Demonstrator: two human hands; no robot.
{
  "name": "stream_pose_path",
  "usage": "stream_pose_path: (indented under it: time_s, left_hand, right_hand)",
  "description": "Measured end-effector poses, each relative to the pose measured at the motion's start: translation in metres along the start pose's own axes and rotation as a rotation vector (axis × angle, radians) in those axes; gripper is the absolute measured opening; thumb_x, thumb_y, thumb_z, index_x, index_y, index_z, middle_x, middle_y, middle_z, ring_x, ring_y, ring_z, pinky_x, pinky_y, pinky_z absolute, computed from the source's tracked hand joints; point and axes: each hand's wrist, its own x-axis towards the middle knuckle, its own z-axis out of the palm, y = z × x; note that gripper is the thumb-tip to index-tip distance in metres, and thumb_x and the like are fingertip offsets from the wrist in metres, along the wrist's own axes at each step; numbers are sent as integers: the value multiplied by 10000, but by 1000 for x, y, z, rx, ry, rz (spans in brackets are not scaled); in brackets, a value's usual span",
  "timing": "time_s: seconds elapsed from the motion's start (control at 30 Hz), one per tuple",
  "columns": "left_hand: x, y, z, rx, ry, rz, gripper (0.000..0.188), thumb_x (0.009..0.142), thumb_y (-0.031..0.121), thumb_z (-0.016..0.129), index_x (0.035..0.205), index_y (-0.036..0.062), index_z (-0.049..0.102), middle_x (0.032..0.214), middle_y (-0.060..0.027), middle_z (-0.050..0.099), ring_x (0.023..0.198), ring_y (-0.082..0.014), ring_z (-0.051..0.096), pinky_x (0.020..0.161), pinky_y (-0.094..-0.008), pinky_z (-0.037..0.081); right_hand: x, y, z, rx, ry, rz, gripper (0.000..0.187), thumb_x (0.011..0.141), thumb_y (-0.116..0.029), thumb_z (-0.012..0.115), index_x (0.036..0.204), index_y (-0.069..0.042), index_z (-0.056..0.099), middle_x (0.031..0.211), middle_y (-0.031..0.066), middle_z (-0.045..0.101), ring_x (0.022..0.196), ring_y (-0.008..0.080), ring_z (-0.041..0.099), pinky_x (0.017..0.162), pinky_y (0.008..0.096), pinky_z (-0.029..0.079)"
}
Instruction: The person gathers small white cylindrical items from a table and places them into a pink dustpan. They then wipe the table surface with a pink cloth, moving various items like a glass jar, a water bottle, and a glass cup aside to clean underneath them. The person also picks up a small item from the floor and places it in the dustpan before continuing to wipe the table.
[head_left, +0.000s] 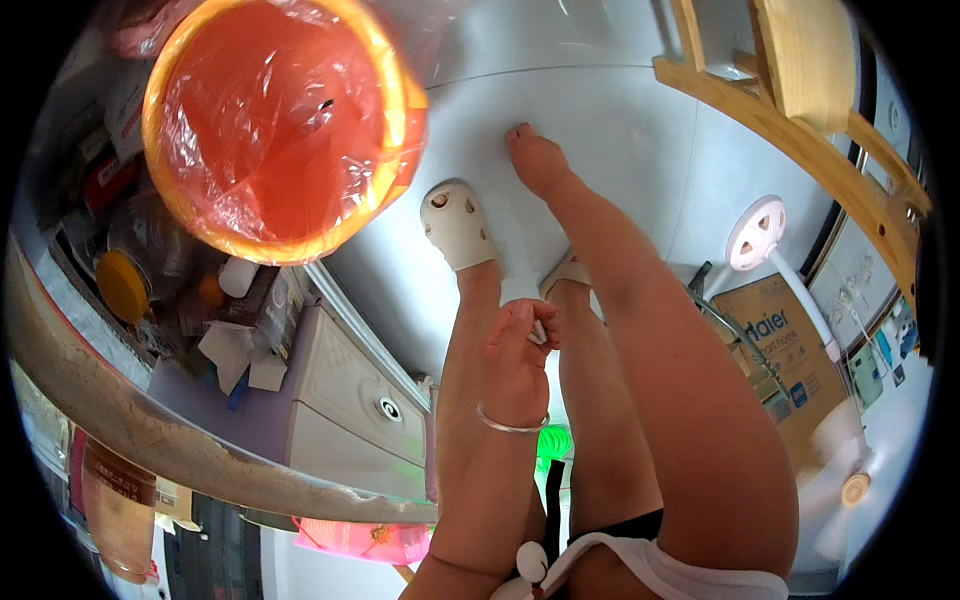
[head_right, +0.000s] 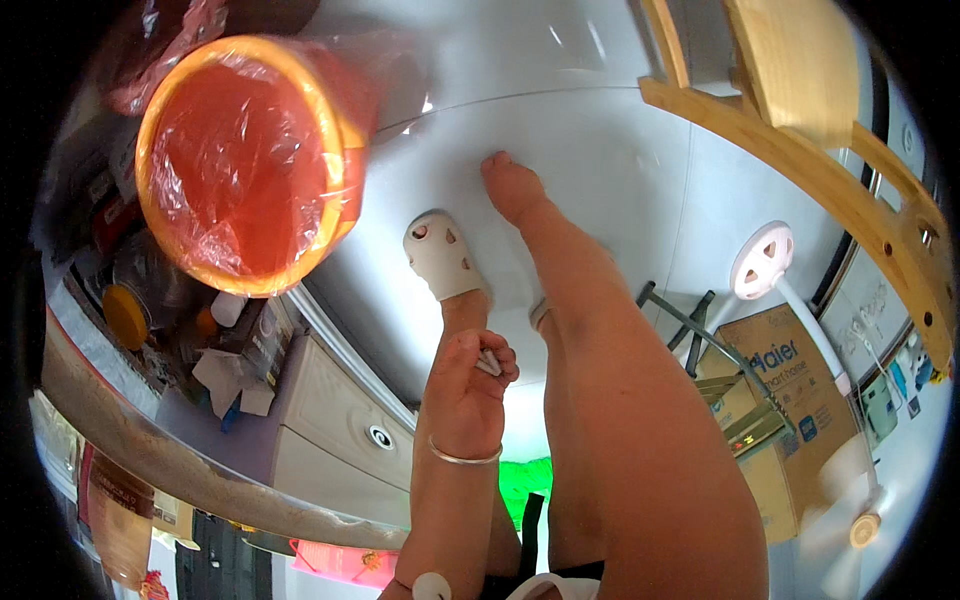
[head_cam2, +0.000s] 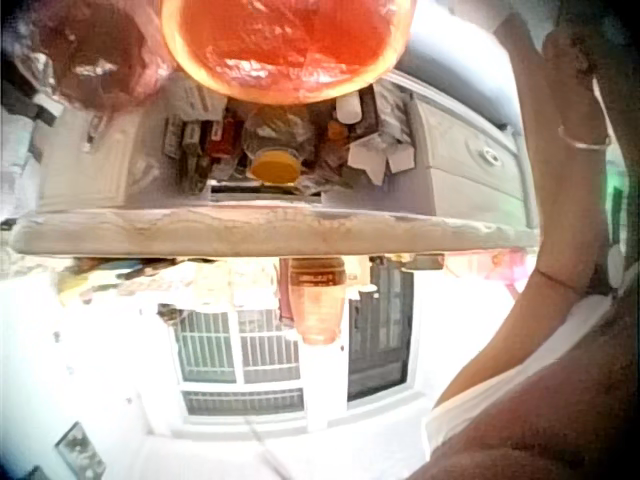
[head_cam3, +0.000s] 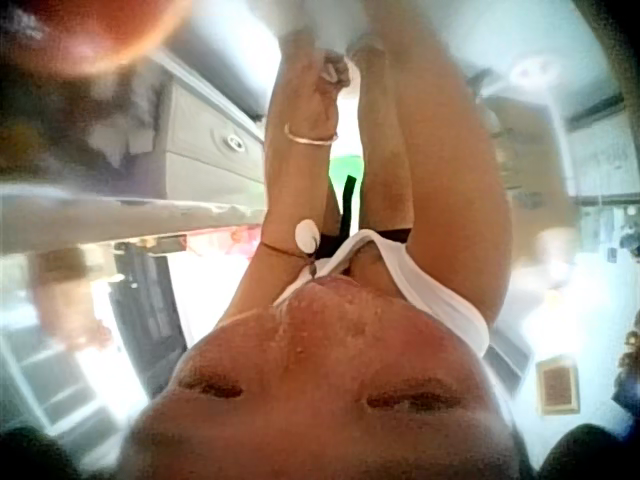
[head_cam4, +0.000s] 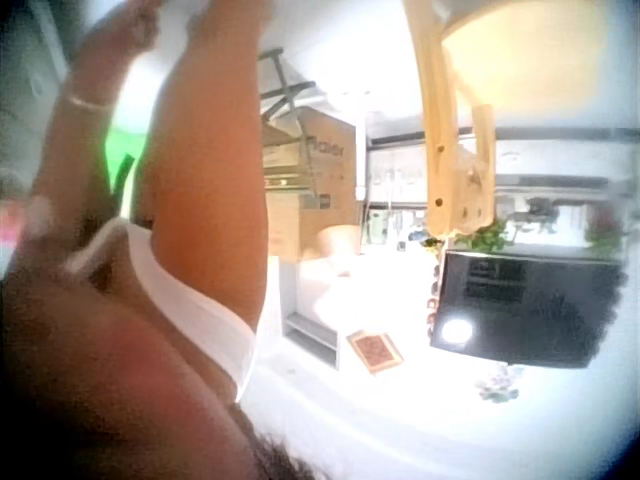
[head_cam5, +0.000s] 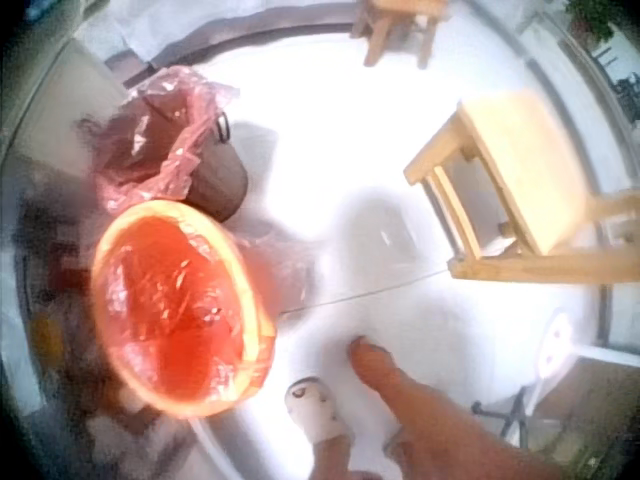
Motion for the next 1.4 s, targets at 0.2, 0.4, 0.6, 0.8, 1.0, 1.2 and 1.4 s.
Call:
stream_pose_path:
  time_s: [0.2,0.4,0.6,0.8,1.0,1.2,1.4]
  left_hand:
    - [7,-19,-9,8,9,5,206,925,218,535,898,24,595,819,-78,598,745,-198,550,688,-329,448]
    - [19,-47,-16,-74,-69,6,343,1002,285,360,1055,28,580,999,-109,604,928,-217,568,835,-363,468]
    - [34,-76,-39,76,-420,-238,382,991,349,411,1015,-1,561,975,-108,601,895,-231,563,832,-354,458]
    - [18,-105,-42,307,-330,-223,306,951,312,518,866,20,549,802,-97,581,759,-208,546,702,-326,455]
    - [-41,-79,1,534,-352,-168,207,910,245,557,824,58,571,768,-71,588,699,-208,556,635,-337,458]
    - [-103,-21,58,879,-229,4,206,923,205,536,845,26,599,769,-54,574,708,-156,536,646,-290,445]
    - [-134,-8,62,717,-204,6,156,913,181,541,891,40,602,814,-62,598,737,-170,560,675,-307,460]
  right_hand:
    - [-48,-4,-31,590,388,185,177,793,0,551,967,-14,518,952,154,544,766,302,608,641,379,516]
    - [-214,-44,-170,854,177,-140,161,751,-40,612,898,-41,549,898,103,543,829,264,581,673,333,503]
    - [-292,-51,-176,390,229,-181,378,767,-105,597,1119,19,538,1037,116,525,876,239,591,671,293,527]
    - [-361,-35,-202,1159,-1,334,480,824,-36,546,1294,6,455,1278,207,484,1035,363,549,803,384,507]
    - [-370,56,-281,1735,376,560,564,844,-75,632,1354,-44,395,1202,88,499,1003,167,546,867,312,475]
    - [-293,134,-421,1725,971,481,641,762,-161,751,1272,36,417,1178,106,538,1041,207,544,839,333,490]
    - [-238,192,-381,1275,984,773,404,766,-132,648,1132,18,566,1039,107,630,903,224,621,754,334,511]
